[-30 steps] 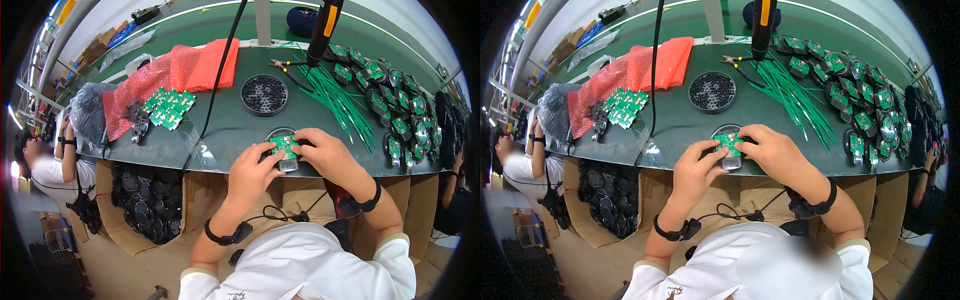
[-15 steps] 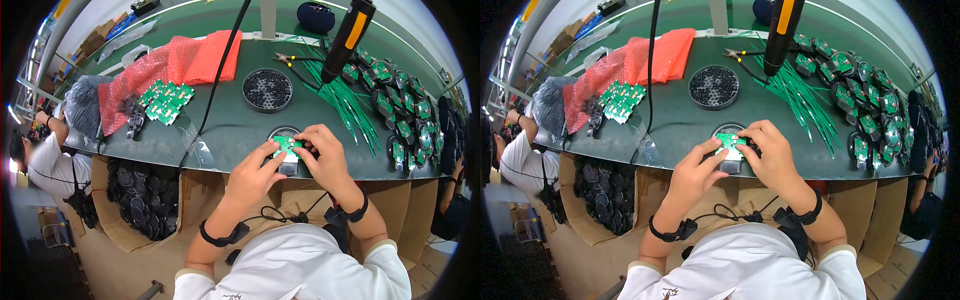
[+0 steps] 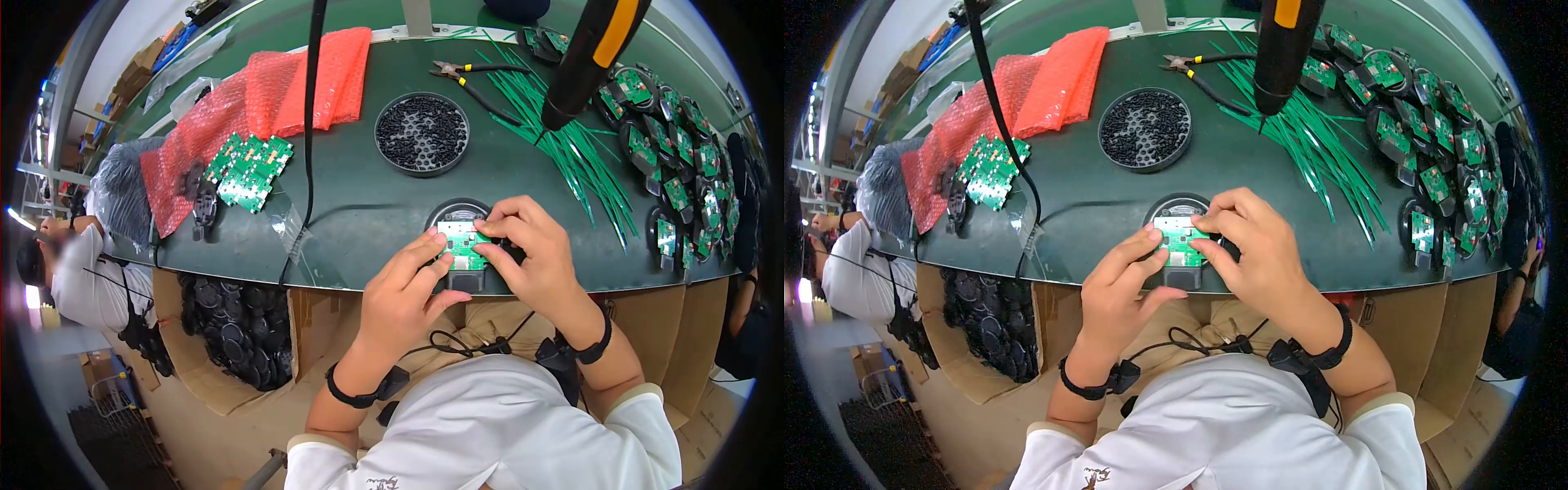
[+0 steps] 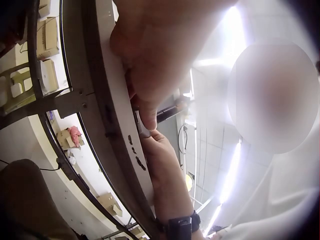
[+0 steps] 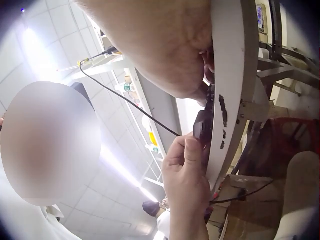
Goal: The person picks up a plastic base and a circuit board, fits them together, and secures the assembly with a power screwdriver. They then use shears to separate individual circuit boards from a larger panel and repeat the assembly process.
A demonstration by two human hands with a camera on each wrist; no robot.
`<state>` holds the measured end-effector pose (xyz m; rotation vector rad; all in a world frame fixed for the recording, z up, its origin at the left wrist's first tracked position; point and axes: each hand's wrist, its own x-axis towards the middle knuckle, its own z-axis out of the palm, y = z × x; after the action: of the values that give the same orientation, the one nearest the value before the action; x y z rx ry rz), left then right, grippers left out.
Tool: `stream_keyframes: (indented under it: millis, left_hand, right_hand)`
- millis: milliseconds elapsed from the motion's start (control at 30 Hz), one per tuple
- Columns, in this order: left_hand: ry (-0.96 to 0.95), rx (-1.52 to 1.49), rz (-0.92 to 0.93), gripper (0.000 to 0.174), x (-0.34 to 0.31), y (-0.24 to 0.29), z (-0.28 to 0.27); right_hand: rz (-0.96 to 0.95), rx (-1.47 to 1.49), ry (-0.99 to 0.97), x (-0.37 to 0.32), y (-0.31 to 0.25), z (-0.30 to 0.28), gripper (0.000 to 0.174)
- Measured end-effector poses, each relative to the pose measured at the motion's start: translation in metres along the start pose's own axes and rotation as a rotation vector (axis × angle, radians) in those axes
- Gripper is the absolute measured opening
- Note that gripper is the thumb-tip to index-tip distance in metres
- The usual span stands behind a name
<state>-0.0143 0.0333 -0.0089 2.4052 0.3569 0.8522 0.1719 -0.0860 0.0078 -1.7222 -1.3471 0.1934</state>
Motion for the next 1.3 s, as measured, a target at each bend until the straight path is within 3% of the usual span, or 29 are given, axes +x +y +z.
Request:
stream_keyframes:
  millis: [733,833,900,933,1033,1067,1133,1167,1233,1300]
  left_hand:
    - [0.03,-0.063,-0.017,0.045,0.007,0.006,-0.011]
    - [-0.066,-0.146,-0.097,0.032,0.02,0.008,-0.03]
    - [-0.146,-0.482,-0.503,0.02,0.035,0.001,-0.035]
    - [-0.153,-0.478,-0.541,0.016,0.049,0.0,-0.038]
    - [-0.015,0.072,-0.233,0.015,0.094,-0.018,-0.037]
    - [-0.004,0.071,-0.231,0.015,0.106,-0.026,-0.034]
    - [0.057,0.364,-0.249,0.016,0.126,-0.038,-0.026]
    - [0.067,0.363,-0.242,0.016,0.134,-0.043,-0.022]
    - [-0.09,0.494,-0.406,0.019,0.145,-0.051,-0.015]
    - [-0.127,0.472,-0.483,0.018,0.154,-0.055,-0.011]
  right_hand:
    - [0.02,0.016,0.048,-0.003,-0.002,0.001,0.018]
    - [0.034,0.025,0.059,-0.002,-0.004,-0.001,0.016]
    - [0.089,0.169,0.105,-0.003,-0.005,-0.002,0.015]
    - [0.078,0.164,0.105,-0.003,-0.006,-0.004,0.015]
    - [0.111,0.248,0.158,-0.001,-0.005,-0.018,0.013]
    - [0.163,0.273,0.198,0.003,-0.004,-0.028,0.011]
    - [0.264,0.339,0.318,0.017,-0.008,-0.048,0.007]
    - [0.243,0.318,0.369,0.027,-0.004,-0.06,0.013]
    - [0.039,0.266,0.536,0.058,0.005,-0.071,0.026]
    - [0.007,0.353,0.512,0.085,0.003,-0.073,0.033]
